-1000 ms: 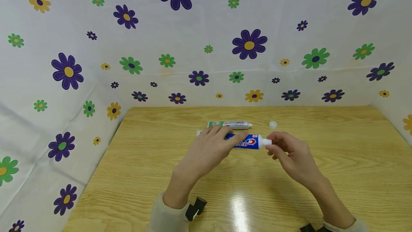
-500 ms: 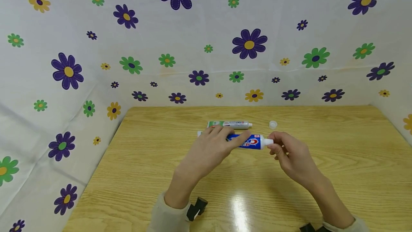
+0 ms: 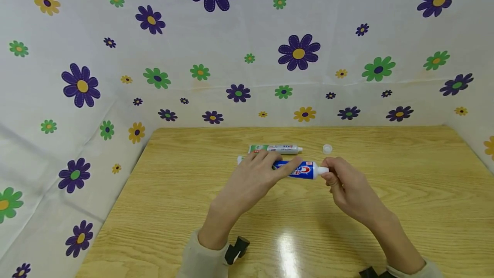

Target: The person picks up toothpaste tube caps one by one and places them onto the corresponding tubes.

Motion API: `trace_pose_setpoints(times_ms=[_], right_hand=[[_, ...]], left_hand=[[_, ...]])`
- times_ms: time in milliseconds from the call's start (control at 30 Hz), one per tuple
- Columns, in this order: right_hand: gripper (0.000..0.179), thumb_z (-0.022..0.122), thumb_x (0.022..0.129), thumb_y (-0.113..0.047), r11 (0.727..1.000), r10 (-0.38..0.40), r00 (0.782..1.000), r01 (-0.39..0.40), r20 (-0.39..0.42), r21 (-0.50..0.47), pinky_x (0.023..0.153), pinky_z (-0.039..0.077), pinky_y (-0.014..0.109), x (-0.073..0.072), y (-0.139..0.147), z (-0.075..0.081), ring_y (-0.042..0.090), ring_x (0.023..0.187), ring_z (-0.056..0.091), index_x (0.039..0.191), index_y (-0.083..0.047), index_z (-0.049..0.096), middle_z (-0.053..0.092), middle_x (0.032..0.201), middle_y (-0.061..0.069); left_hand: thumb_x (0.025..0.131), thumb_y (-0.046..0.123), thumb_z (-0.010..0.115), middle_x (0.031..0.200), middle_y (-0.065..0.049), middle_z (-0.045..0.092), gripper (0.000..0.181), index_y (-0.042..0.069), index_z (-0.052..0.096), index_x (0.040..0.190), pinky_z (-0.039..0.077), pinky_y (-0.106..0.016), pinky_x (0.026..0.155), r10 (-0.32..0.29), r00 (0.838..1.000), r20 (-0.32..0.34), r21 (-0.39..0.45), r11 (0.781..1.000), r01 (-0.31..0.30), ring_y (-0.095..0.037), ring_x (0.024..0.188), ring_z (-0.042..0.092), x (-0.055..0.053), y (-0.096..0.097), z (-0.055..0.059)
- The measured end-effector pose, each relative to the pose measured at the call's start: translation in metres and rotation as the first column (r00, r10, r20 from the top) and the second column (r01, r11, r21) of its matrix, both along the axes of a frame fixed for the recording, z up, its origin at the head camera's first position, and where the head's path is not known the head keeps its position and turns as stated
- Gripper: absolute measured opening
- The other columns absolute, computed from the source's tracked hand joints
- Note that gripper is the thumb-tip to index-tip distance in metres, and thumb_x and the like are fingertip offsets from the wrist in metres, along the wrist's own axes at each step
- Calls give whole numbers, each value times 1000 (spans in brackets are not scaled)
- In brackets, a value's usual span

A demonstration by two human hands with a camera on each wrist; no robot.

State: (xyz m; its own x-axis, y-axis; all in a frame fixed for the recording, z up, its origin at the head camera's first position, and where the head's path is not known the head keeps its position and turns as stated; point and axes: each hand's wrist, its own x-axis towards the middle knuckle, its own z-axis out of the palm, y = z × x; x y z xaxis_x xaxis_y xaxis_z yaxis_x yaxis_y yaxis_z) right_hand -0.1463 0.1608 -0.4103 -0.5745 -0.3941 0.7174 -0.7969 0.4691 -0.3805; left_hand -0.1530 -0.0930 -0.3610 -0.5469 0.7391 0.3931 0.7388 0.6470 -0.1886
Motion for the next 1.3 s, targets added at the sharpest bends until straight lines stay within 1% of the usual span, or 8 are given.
trace_pose_setpoints(times_ms=[200,367,567,733,800,967,1133,1300], right_hand=[[36,37,104,-30,1000,-3,999,3,-32,6,56,40,8,0,-1,2,1,67,46,102,2,53,46,82,-4],[35,37,103,-29,1000,0,1000,0,-13,-1,56,43,7,1,-1,2,2,66,48,101,2,52,46,81,-3],[30,36,102,-26,999,-23,998,20,63,38,56,46,11,3,-1,2,3,70,47,101,1,49,45,84,0],[14,42,104,-13,999,-35,980,26,194,45,58,52,19,4,-1,7,4,74,50,106,0,47,50,86,0],[8,46,103,-5,1000,-19,969,17,246,13,60,54,22,5,-1,8,4,77,54,108,0,47,54,88,1],[10,47,102,4,994,65,949,-33,310,-108,62,58,26,6,-3,9,5,81,63,111,2,47,62,91,6],[10,45,101,6,961,173,910,-72,377,-268,65,60,31,9,-6,7,8,83,69,111,5,47,68,92,13],[8,47,99,11,939,149,927,-23,345,-344,70,60,28,12,-10,5,10,82,71,107,10,49,69,92,16]], left_hand=[[95,11,68,114,-4,63,60,30,46,147,51,-42,96,-8,1000,-11,1,1000,8,-20,109,60,0,1,0],[94,11,70,114,-4,63,60,31,47,146,52,-43,97,3,1000,-25,-11,1000,-3,-22,112,61,0,3,0],[94,11,69,115,-6,62,62,30,44,148,52,-45,97,4,1000,-18,-20,1000,-5,-26,114,62,-1,4,-2],[94,13,69,116,-5,64,60,32,46,146,54,-47,94,15,1000,5,26,1000,-15,-26,110,64,-2,2,-1],[94,13,70,116,-5,65,59,32,48,145,55,-47,91,10,1000,4,50,999,-11,-27,106,65,-3,1,-1],[93,14,71,115,-4,67,57,31,51,144,55,-46,88,-13,1000,10,69,998,12,-26,102,66,-4,0,2],[92,15,72,111,-3,67,54,29,54,141,56,-40,80,-44,999,33,94,995,40,-22,95,65,-6,-3,-1],[89,21,76,117,-4,67,52,22,58,139,56,-40,86,-69,992,105,133,990,55,-23,103,66,-10,-4,-4]])
